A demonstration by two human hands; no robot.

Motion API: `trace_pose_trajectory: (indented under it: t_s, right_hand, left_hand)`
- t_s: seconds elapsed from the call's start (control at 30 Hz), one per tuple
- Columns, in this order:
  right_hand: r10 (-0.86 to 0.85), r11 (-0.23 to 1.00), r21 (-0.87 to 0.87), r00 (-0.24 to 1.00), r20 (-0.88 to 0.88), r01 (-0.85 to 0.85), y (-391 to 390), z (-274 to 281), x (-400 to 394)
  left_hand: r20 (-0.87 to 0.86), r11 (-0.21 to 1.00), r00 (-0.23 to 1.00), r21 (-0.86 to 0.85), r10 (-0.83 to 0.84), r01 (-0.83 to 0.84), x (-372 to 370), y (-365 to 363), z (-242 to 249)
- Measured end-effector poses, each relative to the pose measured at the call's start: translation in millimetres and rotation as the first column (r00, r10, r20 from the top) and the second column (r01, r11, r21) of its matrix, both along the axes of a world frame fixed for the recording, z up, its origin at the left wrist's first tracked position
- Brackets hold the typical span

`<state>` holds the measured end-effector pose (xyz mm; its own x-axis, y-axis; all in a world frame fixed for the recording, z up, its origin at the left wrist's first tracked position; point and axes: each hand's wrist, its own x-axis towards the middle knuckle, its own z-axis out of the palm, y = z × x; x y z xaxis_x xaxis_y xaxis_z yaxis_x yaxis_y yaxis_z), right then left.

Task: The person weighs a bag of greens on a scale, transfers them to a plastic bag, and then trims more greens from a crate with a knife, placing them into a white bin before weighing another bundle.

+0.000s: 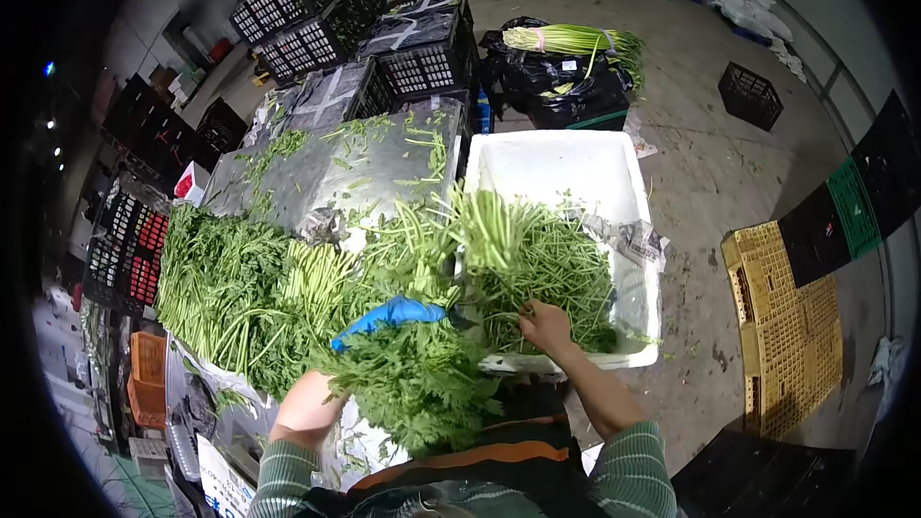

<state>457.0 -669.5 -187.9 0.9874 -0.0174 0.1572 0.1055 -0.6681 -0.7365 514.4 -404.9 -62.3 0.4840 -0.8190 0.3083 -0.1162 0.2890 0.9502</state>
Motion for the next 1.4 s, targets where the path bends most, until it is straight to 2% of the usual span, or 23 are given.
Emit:
trace_pose_trajectory:
  t_s: [0.03,0.07,0.1,0.23,0.4,0.47,0.53,0.57,0.63,0.73,0.77,0.83,0.87,0.9,0.97,1.03,1.13,1.17,1.2,1.23,1.27,1.33,1.4]
  right_hand:
    - [-0.047,0.995,0.092,0.999,-0.018,0.048,-1,-3,-7]
    - [-0.101,0.990,0.109,0.992,0.075,0.093,5,-2,-5]
    - [-0.095,0.990,0.110,0.993,0.074,0.086,13,18,0]
    - [-0.010,0.980,0.197,0.991,0.133,-0.017,50,103,28]
    - [-0.010,0.996,0.088,0.999,-0.043,0.014,59,66,30]
    - [0.192,0.976,-0.066,0.963,-0.191,-0.208,33,-5,13]
    - [0.132,0.990,0.018,0.902,-0.410,-0.137,38,31,11]
    - [0.072,0.997,0.014,0.829,-0.554,-0.076,50,50,20]
    - [0.288,0.949,0.193,0.934,-0.211,-0.249,61,74,40]
    - [0.366,0.923,0.238,0.876,-0.314,-0.301,117,110,86]
    - [0.355,0.932,0.066,0.863,-0.359,-0.355,135,112,98]
    - [0.368,0.821,-0.276,0.833,-0.414,-0.500,161,118,115]
    - [0.427,0.841,-0.220,0.857,-0.290,-0.494,160,126,119]
    - [0.408,0.894,-0.073,0.869,-0.279,-0.443,163,154,111]
    - [0.763,0.453,0.718,0.646,-0.006,-0.528,164,156,117]
    - [0.834,0.237,0.784,0.534,0.139,-0.574,175,169,99]
    - [0.871,0.318,0.807,0.490,-0.040,-0.498,187,186,51]
    - [0.824,0.137,0.851,0.535,0.187,-0.508,191,174,48]
    - [0.837,0.106,0.933,0.537,0.102,-0.344,186,171,44]
    - [0.792,0.323,0.825,0.610,0.033,-0.464,183,166,46]
    - [0.789,0.425,0.843,0.591,-0.167,-0.329,170,175,41]
    - [0.716,0.481,0.714,0.697,0.014,-0.509,150,125,50]
    - [0.569,0.751,0.528,0.795,-0.212,-0.397,126,140,43]
  left_hand:
    - [-0.119,0.862,0.981,0.501,0.154,-0.075,19,2,-11]
    - [-0.206,0.510,0.934,0.860,0.291,0.031,38,4,-22]
    - [0.077,0.155,0.923,0.977,0.377,-0.145,31,-23,28]
    - [0.383,0.153,0.910,0.901,0.156,-0.406,33,-42,42]
    - [0.582,0.009,0.807,0.812,-0.100,-0.584,31,-52,68]
    - [0.721,-0.051,0.663,0.669,-0.201,-0.742,28,-38,74]
    - [0.835,-0.015,0.508,0.517,-0.214,-0.856,27,-16,85]
    - [0.923,0.141,0.328,0.359,-0.201,-0.923,29,0,75]
    - [0.932,0.163,0.231,0.283,-0.279,-0.945,25,10,81]
    - [0.949,0.114,0.290,0.304,-0.123,-0.946,15,30,100]
    - [0.850,-0.087,0.527,0.526,0.017,-0.846,16,35,113]
    - [0.350,0.503,0.621,0.374,0.701,-0.779,22,80,92]
    - [0.120,0.465,0.585,0.490,0.802,-0.737,-4,76,138]
    - [0.139,0.421,0.549,0.498,0.824,-0.758,-11,86,144]
    - [0.025,0.454,0.525,0.467,0.851,-0.759,-24,102,141]
    - [-0.115,0.537,0.537,0.378,0.836,-0.754,-27,92,134]
    - [-0.250,0.582,0.542,0.124,0.802,-0.804,-23,67,106]
    - [-0.111,0.513,0.506,0.041,0.855,-0.857,-27,57,99]
    - [-0.006,0.448,0.452,0.136,0.892,-0.883,-31,46,98]
    - [0.115,0.401,0.410,0.090,0.905,-0.912,-25,39,70]
    - [0.123,0.415,0.443,0.203,0.888,-0.887,-29,28,72]
    - [-0.055,0.568,0.581,0.300,0.812,-0.766,-44,17,93]
    - [-0.046,0.770,0.770,0.097,0.637,-0.631,-37,8,65]
